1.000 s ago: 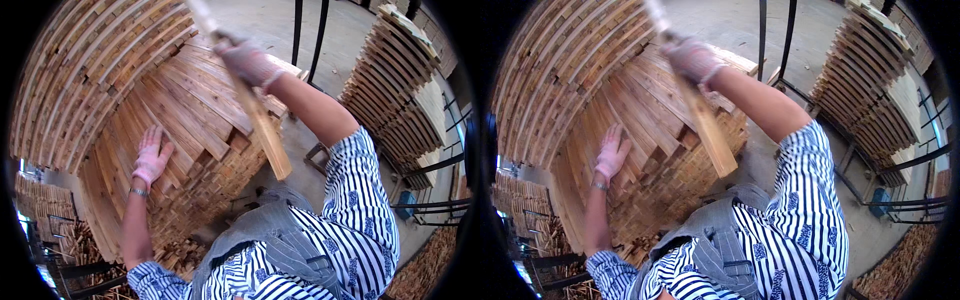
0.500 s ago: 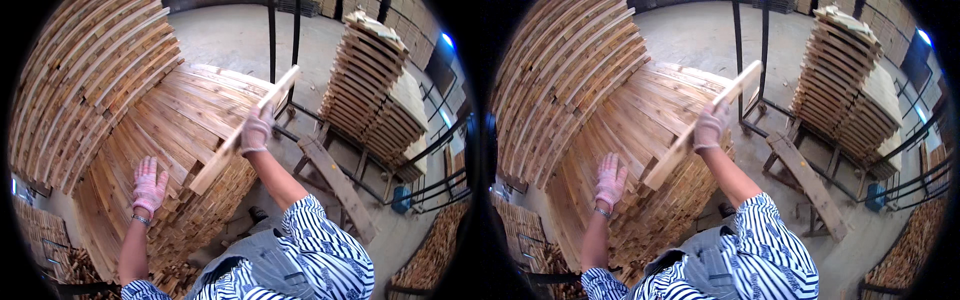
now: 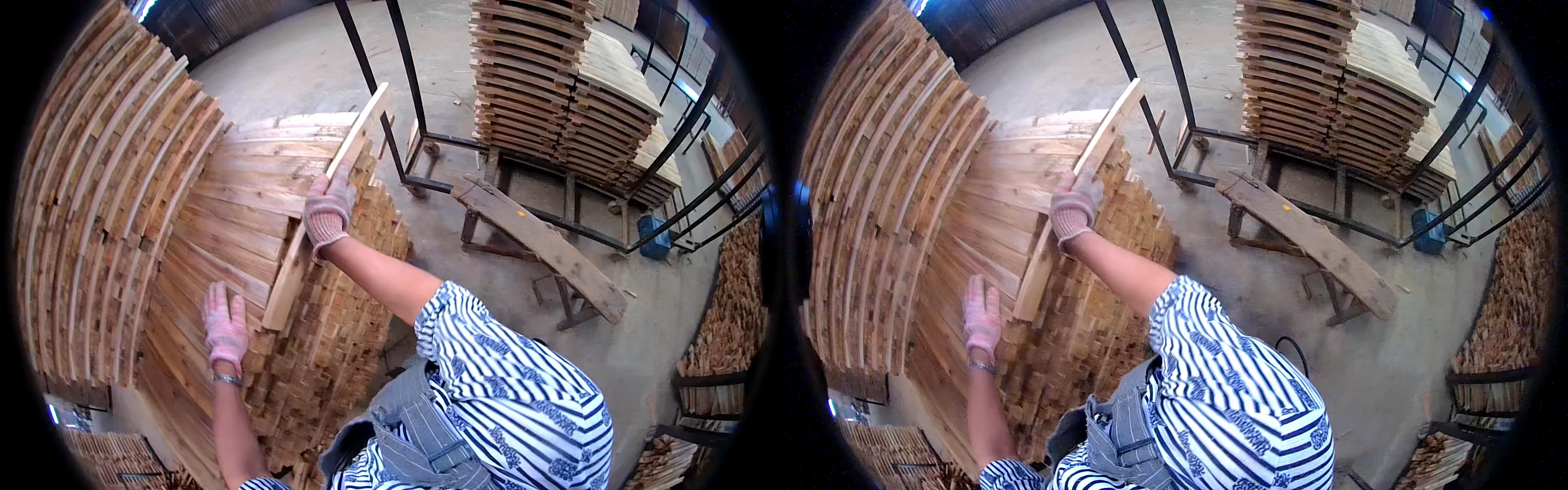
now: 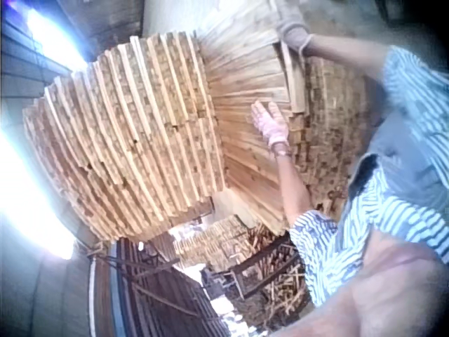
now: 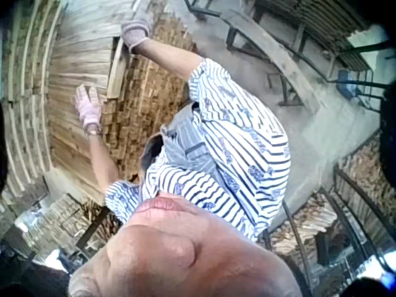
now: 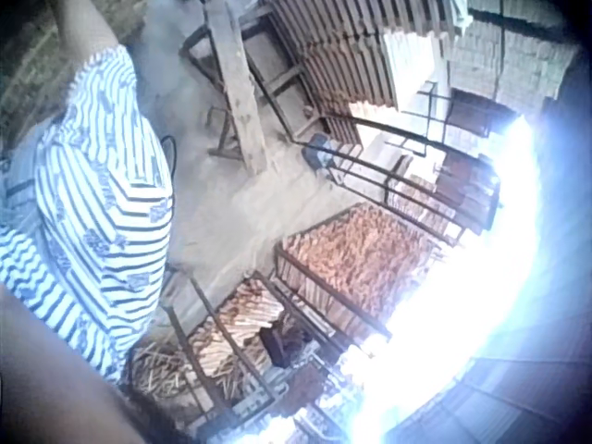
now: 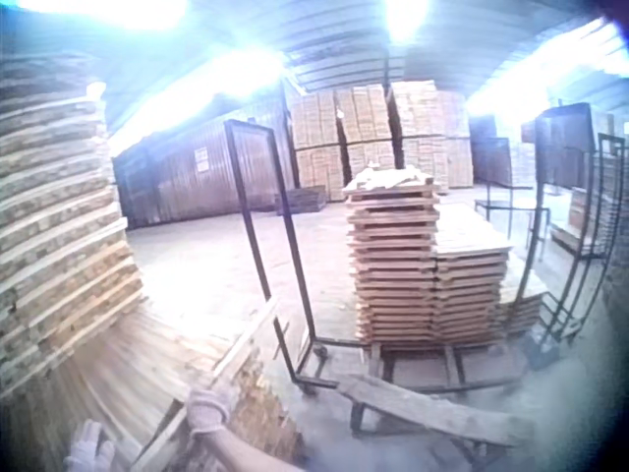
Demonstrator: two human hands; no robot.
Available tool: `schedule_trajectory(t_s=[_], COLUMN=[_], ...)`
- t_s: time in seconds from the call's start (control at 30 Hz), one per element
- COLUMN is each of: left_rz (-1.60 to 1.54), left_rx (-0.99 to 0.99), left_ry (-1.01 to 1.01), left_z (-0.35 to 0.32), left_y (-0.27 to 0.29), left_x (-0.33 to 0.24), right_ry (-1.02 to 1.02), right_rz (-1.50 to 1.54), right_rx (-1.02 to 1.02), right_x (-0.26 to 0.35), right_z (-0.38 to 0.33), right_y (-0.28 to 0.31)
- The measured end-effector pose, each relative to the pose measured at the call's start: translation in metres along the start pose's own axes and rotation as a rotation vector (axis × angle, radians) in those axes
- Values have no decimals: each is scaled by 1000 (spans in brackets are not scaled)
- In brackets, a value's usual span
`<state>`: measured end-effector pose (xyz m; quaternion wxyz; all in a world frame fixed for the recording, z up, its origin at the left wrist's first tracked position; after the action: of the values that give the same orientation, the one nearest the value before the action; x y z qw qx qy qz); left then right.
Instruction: The person repeatedly lifts bundles of wooden planks from a large stack and places them onto a metal rack. They wear gloves and handle the wood by hand, moving the bundles from the pile to the rack in a repetitive cycle.
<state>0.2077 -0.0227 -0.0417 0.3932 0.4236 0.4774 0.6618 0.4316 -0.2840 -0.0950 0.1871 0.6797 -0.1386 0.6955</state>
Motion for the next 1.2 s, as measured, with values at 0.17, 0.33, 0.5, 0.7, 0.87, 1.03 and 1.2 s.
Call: schedule_trajectory(t_s=[0.17,0.33,0.5,0.7,0.87,1.03,1.2], left_rz=[-119,-51,-137,-1761,-1955,-1954,-1971], left_rx=[-24,-65,31,-364,-995,-1499,-1465], left_ry=[58,125,290,225,1083,1505,1535], left_z=[-12,-15,-52,-220,-339,-373,-362], left_y=[9,32,43,94,30,16,-13], left_x=[-1,-3,-8,-102,-135,-160,-109], right_ry=[96,622,845,1122,1104,1217,1241], right_rz=[210,231,619,827,390,406,710], right_rx=[186,206,656,1614,2372,2554,2273], right_x=[16,35,119,144,71,69,121], right_z=[-16,-60,-151,-284,-413,-422,-345], right_y=[41,87,119,119,158,180,144])
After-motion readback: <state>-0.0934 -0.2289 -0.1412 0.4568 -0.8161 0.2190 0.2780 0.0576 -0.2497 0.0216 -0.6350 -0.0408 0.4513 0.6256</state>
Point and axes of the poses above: each hand's wrist, its own z-axis towards the middle knuckle, its own y-axis out of the back of the hand, x = y × z, the point moved 9 cm from there along z, towards the middle knuckle, and after that the axes turned 11 degrees about z, right-handed, at the moved point
